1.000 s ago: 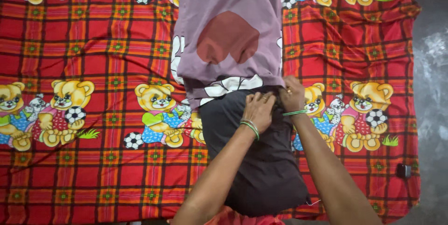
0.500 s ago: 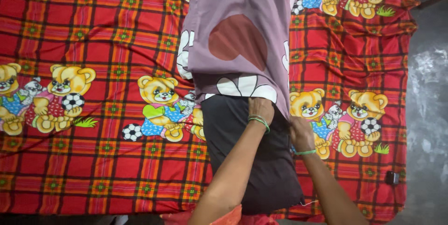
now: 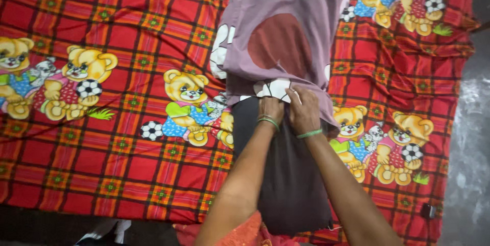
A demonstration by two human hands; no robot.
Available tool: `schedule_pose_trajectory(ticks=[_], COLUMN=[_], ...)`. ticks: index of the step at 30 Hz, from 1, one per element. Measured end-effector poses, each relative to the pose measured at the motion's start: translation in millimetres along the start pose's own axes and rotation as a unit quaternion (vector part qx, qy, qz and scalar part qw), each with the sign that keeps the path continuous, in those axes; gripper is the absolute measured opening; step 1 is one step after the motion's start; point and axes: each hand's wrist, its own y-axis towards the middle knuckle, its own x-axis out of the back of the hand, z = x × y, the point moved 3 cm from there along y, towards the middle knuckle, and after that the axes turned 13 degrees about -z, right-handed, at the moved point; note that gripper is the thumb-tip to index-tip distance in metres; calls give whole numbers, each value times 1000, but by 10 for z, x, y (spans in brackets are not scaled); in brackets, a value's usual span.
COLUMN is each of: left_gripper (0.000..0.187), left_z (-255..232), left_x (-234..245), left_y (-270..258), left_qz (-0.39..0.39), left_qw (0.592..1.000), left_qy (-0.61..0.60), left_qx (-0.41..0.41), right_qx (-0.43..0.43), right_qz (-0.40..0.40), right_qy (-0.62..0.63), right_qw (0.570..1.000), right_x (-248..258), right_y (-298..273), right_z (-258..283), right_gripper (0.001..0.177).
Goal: The person puts a pillow into a patterned pillowcase and then folds a large patterned blanket on a bed.
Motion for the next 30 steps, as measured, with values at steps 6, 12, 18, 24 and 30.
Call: schedule_pose_trajectory(ticks=[6,12,18,24,30], left_gripper=[22,27,37,34,37], left_z=[758,900,965,1164,1020], left_x=[684,1275,1226,958,1135], left_y=[362,568,599,645,699], left_qz=[9,110,-35,-81,-98], left_qw=[990,986,999,992,994], left_qy=[115,122,-11,-87,-45], left_qx=[-77,-9,9,-29,-9], right_qx=[108,65,4,-43,-85], right_qz=[174,168,283,407,414], right_qy=[104,40,-33,-85,-100], right_qw=[973,983,958,909,901], right_x=[-530,-897,-1229,-1693,-1795], right_y=[-231,-197,-6,-26,-48], right_z=[283,676,695,654,661], right_gripper=[36,40,51,48,37])
